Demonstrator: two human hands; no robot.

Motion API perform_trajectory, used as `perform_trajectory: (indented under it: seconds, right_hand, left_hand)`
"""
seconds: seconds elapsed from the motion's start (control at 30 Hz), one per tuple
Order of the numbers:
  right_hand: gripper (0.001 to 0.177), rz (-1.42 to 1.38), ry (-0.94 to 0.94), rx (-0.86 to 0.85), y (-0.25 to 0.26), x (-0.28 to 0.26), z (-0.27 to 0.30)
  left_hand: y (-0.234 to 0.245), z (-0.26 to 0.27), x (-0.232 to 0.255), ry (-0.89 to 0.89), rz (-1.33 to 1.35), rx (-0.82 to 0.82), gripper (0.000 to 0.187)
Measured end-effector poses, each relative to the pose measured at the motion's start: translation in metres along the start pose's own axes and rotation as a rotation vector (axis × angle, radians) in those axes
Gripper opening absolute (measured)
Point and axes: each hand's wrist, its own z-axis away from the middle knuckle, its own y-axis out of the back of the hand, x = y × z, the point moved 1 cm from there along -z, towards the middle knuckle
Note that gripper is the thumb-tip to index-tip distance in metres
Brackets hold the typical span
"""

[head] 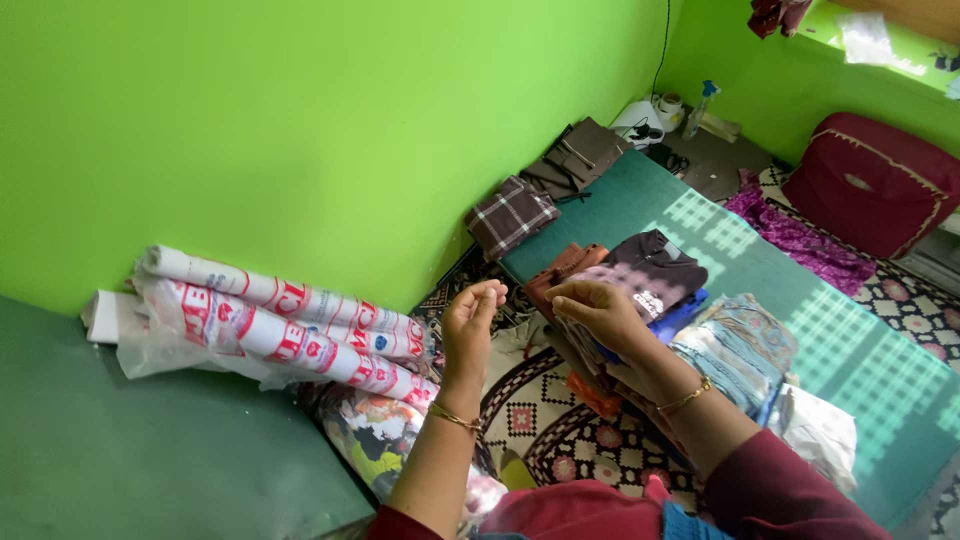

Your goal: The person folds several garments including a brown shirt, a dark blue shirt, a white shirt, and a plaid towel, then places each folded item onto a wall-mounted shelf. The person also picks up and stacks a dark sweater and a blue garment before folding a brown garment.

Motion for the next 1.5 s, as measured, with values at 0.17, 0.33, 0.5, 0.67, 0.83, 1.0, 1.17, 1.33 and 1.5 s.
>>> perform_trajectory:
  seconds: [0.17, 0.33, 0.5, 0.67, 0.83, 1.0, 1.17, 1.33, 1.5]
  right_hand:
    - [0.033, -0.087, -0.073, 0.042, -0.027, 0.009, -0.069]
    - [0.034, -0.088, -0.144, 0.067, -0.034, 0.02, -0.124]
    - [0.032, -0.149, -0.218, 0.094, -0.033, 0.049, -0.19]
    - [0.028, -0.364, -0.356, 0.172, -0.031, 0.092, -0.26]
    - [0.024, -0.513, -0.505, 0.296, -0.024, 0.141, -0.332]
    - [0.025, -0.582, -0.553, 0.367, -0.015, 0.198, -0.391]
    - [0.027, -0.603, -0.628, 0.423, -0.021, 0.266, -0.433]
    - [0.047, -0.518, -0.745, 0.465, -0.031, 0.337, -0.472]
    - [0.082, -0.5, -0.81, 0.518, -0.045, 0.414, -0.513]
  left_hand:
    - [0.035, -0.077, -0.017, 0.056, 0.023, -0.041, 0.024]
    - [0.05, -0.135, -0.032, 0.1, 0.043, -0.061, 0.025]
    - [0.057, -0.195, -0.055, 0.137, 0.032, -0.052, 0.025]
    - [0.06, -0.255, -0.087, 0.24, -0.042, -0.043, 0.027]
    - [0.058, -0.324, -0.128, 0.3, -0.076, -0.056, 0.028]
    - [0.058, -0.367, -0.182, 0.381, -0.064, -0.022, 0.027]
    - [0.07, -0.395, -0.258, 0.453, -0.038, 0.014, 0.027]
    - [0.088, -0.431, -0.345, 0.523, -0.101, 0.008, 0.029]
    - [0.107, -0.47, -0.426, 0.42, -0.482, -0.231, 0.045]
